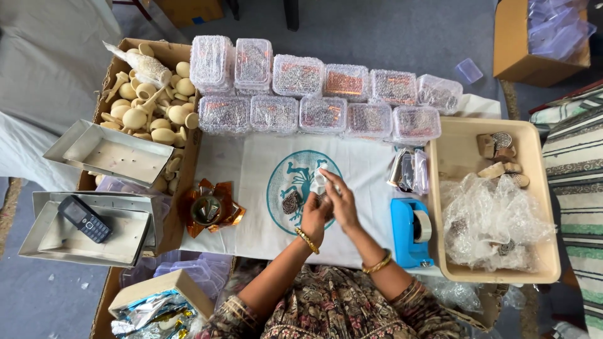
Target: The person sits on the floor and cleans small decorative items with a white cloth. They then place the items into small plastic containers and arrange them on a white cloth on the floor.
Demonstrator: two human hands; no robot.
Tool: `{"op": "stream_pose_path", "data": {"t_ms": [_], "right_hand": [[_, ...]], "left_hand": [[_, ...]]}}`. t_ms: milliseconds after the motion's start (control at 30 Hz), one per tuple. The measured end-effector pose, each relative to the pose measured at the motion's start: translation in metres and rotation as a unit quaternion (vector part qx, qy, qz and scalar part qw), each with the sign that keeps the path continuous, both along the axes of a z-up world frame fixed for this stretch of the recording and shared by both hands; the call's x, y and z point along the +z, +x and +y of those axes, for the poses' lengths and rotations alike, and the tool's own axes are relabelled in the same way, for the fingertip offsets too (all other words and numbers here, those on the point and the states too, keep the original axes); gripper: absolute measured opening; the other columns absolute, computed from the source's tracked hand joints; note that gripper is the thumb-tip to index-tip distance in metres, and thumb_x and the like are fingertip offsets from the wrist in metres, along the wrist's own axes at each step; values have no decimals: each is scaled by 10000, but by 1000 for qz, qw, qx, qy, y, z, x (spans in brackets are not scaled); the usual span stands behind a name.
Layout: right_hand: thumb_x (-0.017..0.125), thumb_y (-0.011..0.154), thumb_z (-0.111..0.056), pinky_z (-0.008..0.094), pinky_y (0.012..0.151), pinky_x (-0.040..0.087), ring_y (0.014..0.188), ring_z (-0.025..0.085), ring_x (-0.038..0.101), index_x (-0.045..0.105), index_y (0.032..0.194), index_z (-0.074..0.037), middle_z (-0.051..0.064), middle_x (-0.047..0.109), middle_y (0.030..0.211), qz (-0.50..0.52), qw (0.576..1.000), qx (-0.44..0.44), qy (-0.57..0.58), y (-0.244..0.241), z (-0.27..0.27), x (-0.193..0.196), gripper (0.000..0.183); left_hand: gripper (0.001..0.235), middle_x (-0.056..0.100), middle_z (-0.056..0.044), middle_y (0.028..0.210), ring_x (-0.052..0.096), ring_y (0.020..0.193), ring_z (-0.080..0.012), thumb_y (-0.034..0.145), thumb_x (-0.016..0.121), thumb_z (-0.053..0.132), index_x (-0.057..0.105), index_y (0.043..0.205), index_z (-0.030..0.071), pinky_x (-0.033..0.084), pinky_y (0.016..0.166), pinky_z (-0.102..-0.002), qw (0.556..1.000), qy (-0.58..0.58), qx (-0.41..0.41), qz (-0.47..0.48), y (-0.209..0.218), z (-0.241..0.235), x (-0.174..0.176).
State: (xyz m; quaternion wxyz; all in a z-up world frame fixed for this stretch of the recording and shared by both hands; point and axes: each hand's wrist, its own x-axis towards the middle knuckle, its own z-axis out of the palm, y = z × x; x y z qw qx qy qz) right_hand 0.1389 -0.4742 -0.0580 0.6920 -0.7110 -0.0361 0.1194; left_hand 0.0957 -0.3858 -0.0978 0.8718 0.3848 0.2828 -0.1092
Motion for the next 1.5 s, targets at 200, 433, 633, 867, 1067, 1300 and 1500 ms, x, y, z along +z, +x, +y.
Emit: {"op": "stream_pose_path", "data": {"t_ms": [200,433,633,867,1067,1300,1500], "right_hand": [[498,1049,-333,401,728,508,922,250,651,663,1376,-163,69,686,1335,73,996,-43,42,-20,-6,-6,404],[471,1022,-379,294,872,588,1032,160,665,599,1396,-150,21,653,1363,56,998,-18,-14,-21,3,-2,457],[449,1109,-387,409,997,543,1055,276,643,576,1541,-134,187,692,1230,92,995,-16,42,-29,-1,-24,517],[461,1084,-338,369,1168,336,1414,221,434,457,1535,-86,88,459,1574,-70,997,-16,23,-19,5,13,517],[478,1105,-318,323,1093,439,1273,192,575,575,1481,-50,107,617,1462,-22,998,-41,53,-15,2,9,472],[531,1055,-332,329,1115,386,1319,182,518,467,1544,-40,105,524,1508,37,957,-152,244,-45,14,3,573],[490,1056,-399,407,1114,429,1282,256,545,465,1544,-47,165,526,1473,180,926,-127,307,-11,2,9,602]], "left_hand": [[610,603,-84,1093,631,880,-185,822,618,-122,502,1343,173,569,720,-312,991,74,103,-41,17,27,-36],[370,693,-76,1105,676,964,-181,873,705,-65,646,1234,-7,620,813,-342,987,117,61,-86,-3,26,-24],[608,725,-22,1053,707,946,-103,742,717,-90,525,1248,186,615,810,-258,983,83,139,-89,15,16,31],[165,713,-48,973,638,795,-105,986,665,36,688,1144,-2,546,693,-256,988,77,105,-83,1,3,-24],[141,671,0,973,623,839,-79,1016,604,86,652,1140,38,548,730,-229,990,50,91,-100,-3,-7,18],[135,635,-96,1047,582,871,-149,1055,596,106,612,1133,-3,507,726,-290,988,50,73,-126,1,7,-6],[429,536,-91,1178,563,1045,-197,936,719,240,499,1253,53,517,892,-341,886,383,9,-263,-1,12,44]]}}
